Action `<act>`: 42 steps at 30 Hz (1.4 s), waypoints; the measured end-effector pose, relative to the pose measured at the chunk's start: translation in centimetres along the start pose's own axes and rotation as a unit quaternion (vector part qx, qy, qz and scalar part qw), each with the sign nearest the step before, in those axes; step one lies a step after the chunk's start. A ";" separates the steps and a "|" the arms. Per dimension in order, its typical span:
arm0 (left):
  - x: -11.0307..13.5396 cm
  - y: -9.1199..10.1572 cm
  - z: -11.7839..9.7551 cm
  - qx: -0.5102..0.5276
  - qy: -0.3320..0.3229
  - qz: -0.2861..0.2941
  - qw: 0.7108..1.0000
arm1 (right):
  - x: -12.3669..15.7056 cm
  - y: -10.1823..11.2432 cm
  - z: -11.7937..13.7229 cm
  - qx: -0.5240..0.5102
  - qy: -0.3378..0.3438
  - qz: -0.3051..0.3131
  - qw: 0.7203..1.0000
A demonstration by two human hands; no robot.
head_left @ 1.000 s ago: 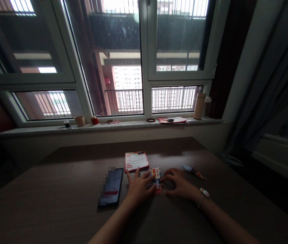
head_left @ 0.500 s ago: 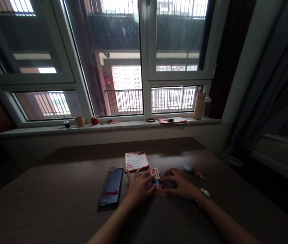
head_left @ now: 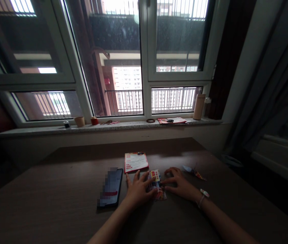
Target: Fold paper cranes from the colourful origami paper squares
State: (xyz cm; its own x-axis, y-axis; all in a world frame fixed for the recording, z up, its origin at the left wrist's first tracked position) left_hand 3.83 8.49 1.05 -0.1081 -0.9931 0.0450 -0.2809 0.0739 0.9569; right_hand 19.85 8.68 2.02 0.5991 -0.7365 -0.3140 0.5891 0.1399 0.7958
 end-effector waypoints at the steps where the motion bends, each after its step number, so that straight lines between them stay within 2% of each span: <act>1: 0.0 0.0 0.0 0.002 0.004 0.005 1.000 | 0.0 0.0 0.0 -0.001 -0.002 -0.001 1.000; 9: -0.3 -0.1 0.2 0.026 0.016 0.050 0.998 | 0.0 0.0 0.4 -0.014 0.011 0.004 1.000; 22: -0.2 -0.1 0.5 0.022 0.028 0.047 0.998 | -0.2 0.0 -1.3 0.054 -0.023 -0.014 0.998; 30: -0.2 -0.1 0.4 0.026 0.026 0.047 0.998 | -0.5 0.0 -2.4 0.108 -0.074 -0.020 0.991; 42: -0.2 0.1 0.4 0.031 0.030 0.040 0.998 | -0.9 -0.4 -2.4 0.172 -0.109 -0.019 0.979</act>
State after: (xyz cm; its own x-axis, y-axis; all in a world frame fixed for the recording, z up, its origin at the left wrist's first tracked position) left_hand 3.45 8.68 0.98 -0.0750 -0.9873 0.1398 -0.3324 0.1570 0.9300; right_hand 20.38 10.86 0.77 0.4288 -0.8654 -0.2594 0.3684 -0.0947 0.9248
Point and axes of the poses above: each hand's wrist, its own x-axis away from the middle knuckle, its own y-axis out of the back of the hand, z = x × y, the point moved 10 cm from there along -x, towards the middle knuckle, and after that the axes turned 15 degrees about y, right-handed, at the moved point
